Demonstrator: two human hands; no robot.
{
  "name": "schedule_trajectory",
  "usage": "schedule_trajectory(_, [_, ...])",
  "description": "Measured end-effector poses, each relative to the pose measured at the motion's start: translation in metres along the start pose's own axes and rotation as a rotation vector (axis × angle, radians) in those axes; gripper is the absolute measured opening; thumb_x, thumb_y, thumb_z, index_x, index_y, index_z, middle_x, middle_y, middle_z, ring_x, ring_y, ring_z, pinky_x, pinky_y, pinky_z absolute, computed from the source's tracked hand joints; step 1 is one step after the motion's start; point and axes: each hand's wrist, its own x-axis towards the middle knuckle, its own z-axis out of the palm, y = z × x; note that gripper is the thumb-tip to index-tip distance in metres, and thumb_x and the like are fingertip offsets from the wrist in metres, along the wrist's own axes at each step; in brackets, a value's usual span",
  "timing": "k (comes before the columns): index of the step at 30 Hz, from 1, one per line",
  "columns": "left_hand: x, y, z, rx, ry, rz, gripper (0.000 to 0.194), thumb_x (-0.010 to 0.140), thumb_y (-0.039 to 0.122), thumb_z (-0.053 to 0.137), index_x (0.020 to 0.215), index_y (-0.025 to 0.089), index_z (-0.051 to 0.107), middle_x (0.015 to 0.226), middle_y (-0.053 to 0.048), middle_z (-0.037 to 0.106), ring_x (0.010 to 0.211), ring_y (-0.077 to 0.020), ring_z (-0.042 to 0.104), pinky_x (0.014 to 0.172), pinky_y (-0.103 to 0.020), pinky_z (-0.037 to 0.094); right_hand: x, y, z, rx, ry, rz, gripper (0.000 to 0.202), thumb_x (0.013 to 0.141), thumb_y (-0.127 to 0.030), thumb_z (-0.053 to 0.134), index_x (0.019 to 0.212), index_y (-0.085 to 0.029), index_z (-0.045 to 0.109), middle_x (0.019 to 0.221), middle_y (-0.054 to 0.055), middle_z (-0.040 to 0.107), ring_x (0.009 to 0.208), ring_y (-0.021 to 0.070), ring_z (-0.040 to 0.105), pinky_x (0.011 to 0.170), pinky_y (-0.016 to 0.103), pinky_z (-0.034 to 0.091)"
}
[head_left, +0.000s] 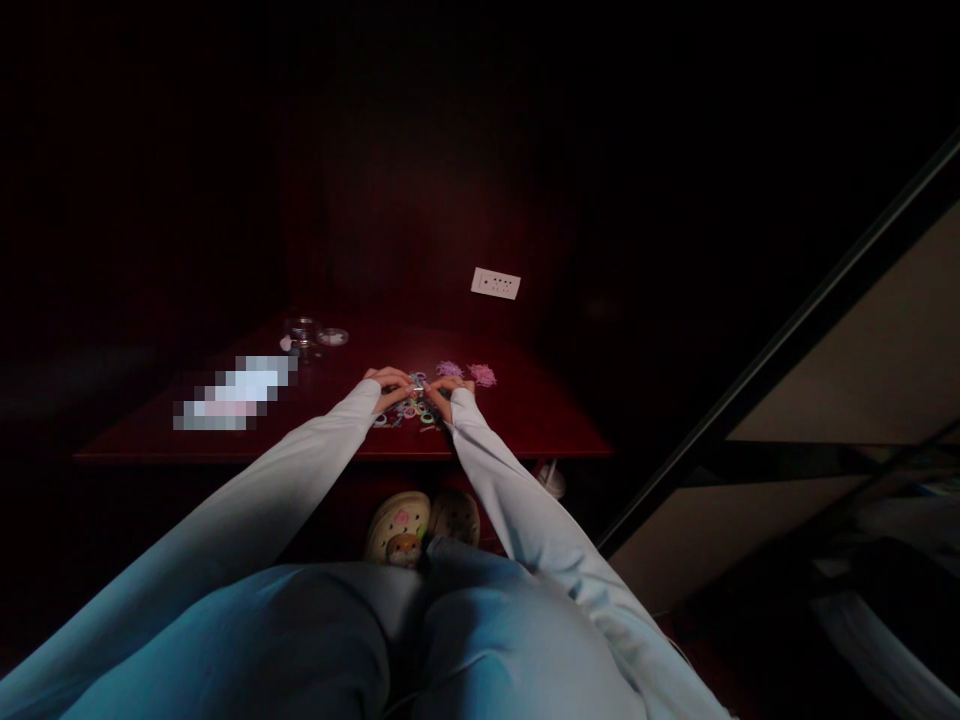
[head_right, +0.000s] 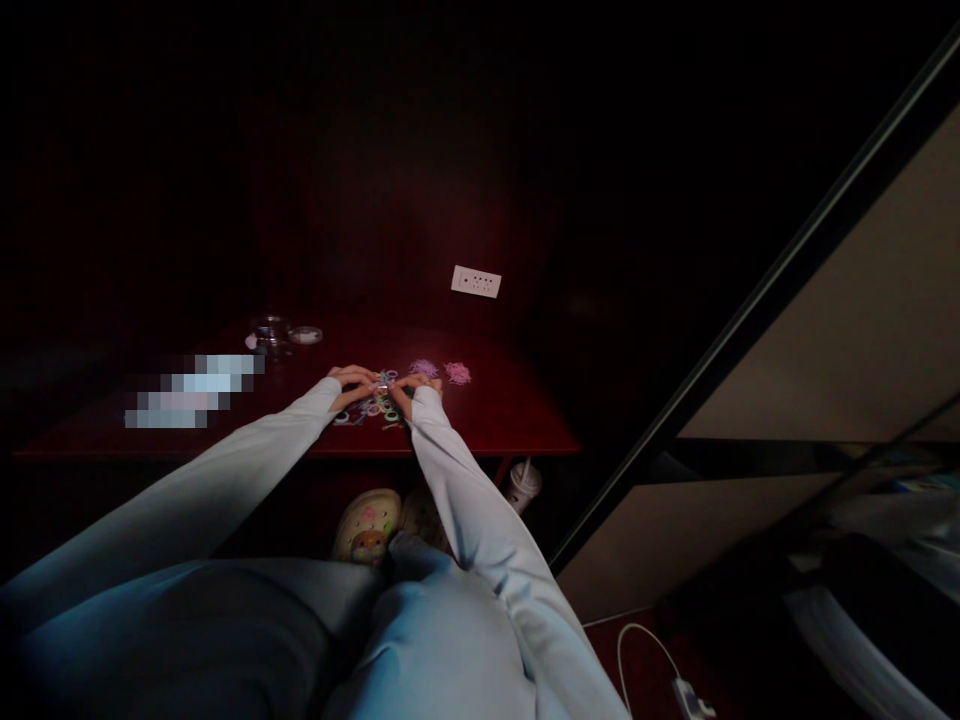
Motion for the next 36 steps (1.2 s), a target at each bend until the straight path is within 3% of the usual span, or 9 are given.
schedule_trajectory(7, [0.002,-0.002,-0.001,0.005,0.002,0.008,0.023,0.091,0.044,0.067,0.08,0.026,0.077,0.115,-0.002,0.079,0.112,-0.0254,0.067,0.108,-0.045,0.043,0.0,-0.003,0.001,0.02,0.053,0.026,0.032,0.092,-0.056,0.069,0.084,-0.027,0.082,0.113,0.002,0.071,0.118,0.0251,0.054,0.108,0.039,0.037])
schedule_trajectory(14, [0.002,-0.002,-0.003,0.003,0.045,-0.016,0.021,0.09,0.042,0.065,0.081,0.027,0.077,0.12,-0.003,0.076,0.118,-0.028,0.065,0.109,-0.047,0.042,0.002,0.001,0.003,0.036,0.087,0.056,0.025,0.091,-0.051,0.074,0.085,-0.028,0.081,0.127,0.002,0.063,0.124,0.0263,0.052,0.109,0.04,0.037])
schedule_trajectory(20, [0.009,-0.005,-0.003,-0.017,0.197,-0.07,0.03,0.091,0.046,0.065,0.072,0.025,0.072,0.113,-0.003,0.076,0.117,-0.0286,0.065,0.113,-0.05,0.04,0.006,0.003,-0.001,0.097,0.226,0.209,0.02,0.089,-0.045,0.074,0.085,-0.026,0.08,0.135,0.005,0.058,0.128,0.0299,0.049,0.111,0.045,0.038])
schedule_trajectory(26, [0.008,-0.008,-0.006,0.018,0.352,-0.127,0.029,0.094,0.041,0.064,0.072,0.024,0.07,0.119,-0.004,0.071,0.118,-0.0288,0.062,0.117,-0.052,0.037,0.007,0.008,-0.005,0.197,0.343,0.26,0.018,0.086,-0.041,0.073,0.084,-0.023,0.076,0.142,0.009,0.049,0.132,0.0336,0.042,0.112,0.051,0.037])
schedule_trajectory(30, [0.005,-0.004,-0.007,0.035,0.409,-0.159,0.028,0.095,0.041,0.064,0.073,0.025,0.07,0.118,-0.004,0.07,0.117,-0.029,0.06,0.116,-0.052,0.039,0.009,0.015,-0.001,0.211,0.448,0.287,0.02,0.088,-0.042,0.07,0.082,-0.023,0.073,0.145,0.011,0.045,0.135,0.0354,0.037,0.113,0.054,0.037])
schedule_trajectory(36, [0.004,-0.001,-0.006,0.033,0.439,-0.158,0.028,0.095,0.04,0.064,0.073,0.025,0.07,0.12,-0.003,0.069,0.118,-0.0296,0.059,0.115,-0.052,0.04,0.011,0.02,0.0,0.135,0.523,0.262,0.027,0.091,-0.048,0.065,0.085,-0.024,0.074,0.142,0.012,0.046,0.132,0.0338,0.042,0.11,0.051,0.042])
